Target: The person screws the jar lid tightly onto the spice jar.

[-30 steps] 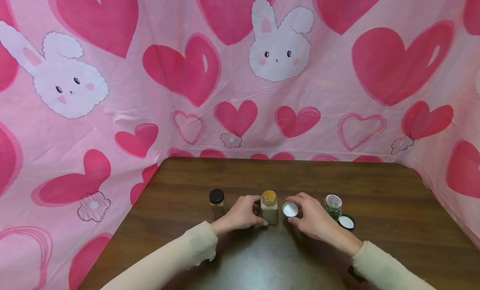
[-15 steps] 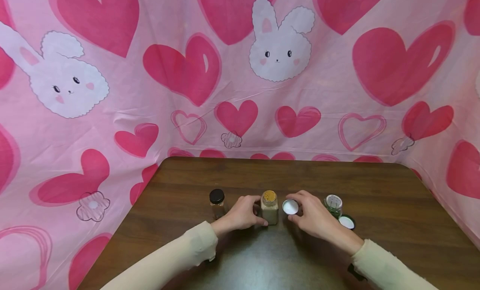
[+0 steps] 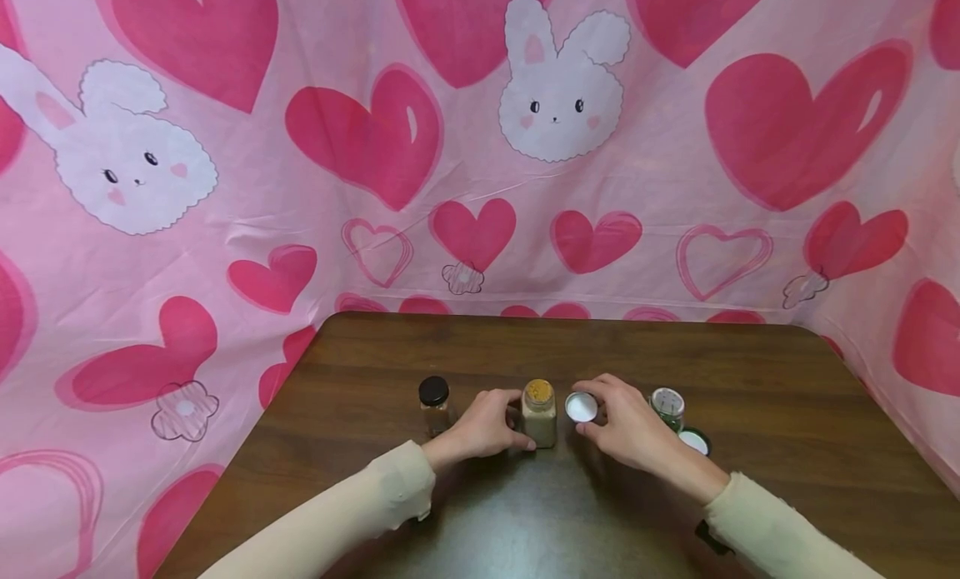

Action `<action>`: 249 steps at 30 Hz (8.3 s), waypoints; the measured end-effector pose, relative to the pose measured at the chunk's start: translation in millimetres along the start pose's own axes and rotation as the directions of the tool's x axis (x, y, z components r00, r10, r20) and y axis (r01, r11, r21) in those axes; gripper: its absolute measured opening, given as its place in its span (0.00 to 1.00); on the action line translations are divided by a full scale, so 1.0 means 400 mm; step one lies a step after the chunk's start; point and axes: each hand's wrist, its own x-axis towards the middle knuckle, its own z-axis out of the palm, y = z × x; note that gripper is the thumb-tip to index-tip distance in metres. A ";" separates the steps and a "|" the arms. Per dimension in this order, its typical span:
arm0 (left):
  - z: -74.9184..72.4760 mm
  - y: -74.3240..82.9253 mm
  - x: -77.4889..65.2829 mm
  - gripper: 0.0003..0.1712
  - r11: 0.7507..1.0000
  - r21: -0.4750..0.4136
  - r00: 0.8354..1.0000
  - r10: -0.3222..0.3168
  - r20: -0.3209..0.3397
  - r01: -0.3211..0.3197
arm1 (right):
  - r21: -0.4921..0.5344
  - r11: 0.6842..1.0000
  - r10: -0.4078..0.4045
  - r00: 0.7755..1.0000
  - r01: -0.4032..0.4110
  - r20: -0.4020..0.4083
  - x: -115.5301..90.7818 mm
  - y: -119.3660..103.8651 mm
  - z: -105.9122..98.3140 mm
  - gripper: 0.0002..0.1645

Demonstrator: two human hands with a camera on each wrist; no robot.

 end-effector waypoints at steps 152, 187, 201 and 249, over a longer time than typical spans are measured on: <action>-0.003 0.000 -0.011 0.32 1.000 -0.020 1.000 -0.022 -0.006 0.022 | -0.001 0.986 -0.168 0.985 0.168 -0.044 0.058 -0.083 -0.023 0.32; 0.000 -0.001 -0.010 0.32 1.000 0.006 1.000 -0.014 -0.025 0.014 | 0.049 0.976 -0.209 0.977 0.211 -0.033 0.078 -0.109 0.001 0.30; 0.001 -0.005 -0.009 0.34 1.000 0.011 1.000 -0.004 -0.022 0.005 | 0.014 0.977 -0.214 0.976 0.215 -0.052 0.079 -0.115 0.006 0.27; -0.002 -0.009 -0.008 0.32 1.000 -0.026 1.000 -0.010 -0.009 0.010 | -0.040 0.976 -0.214 0.976 0.215 0.027 0.088 -0.118 0.014 0.23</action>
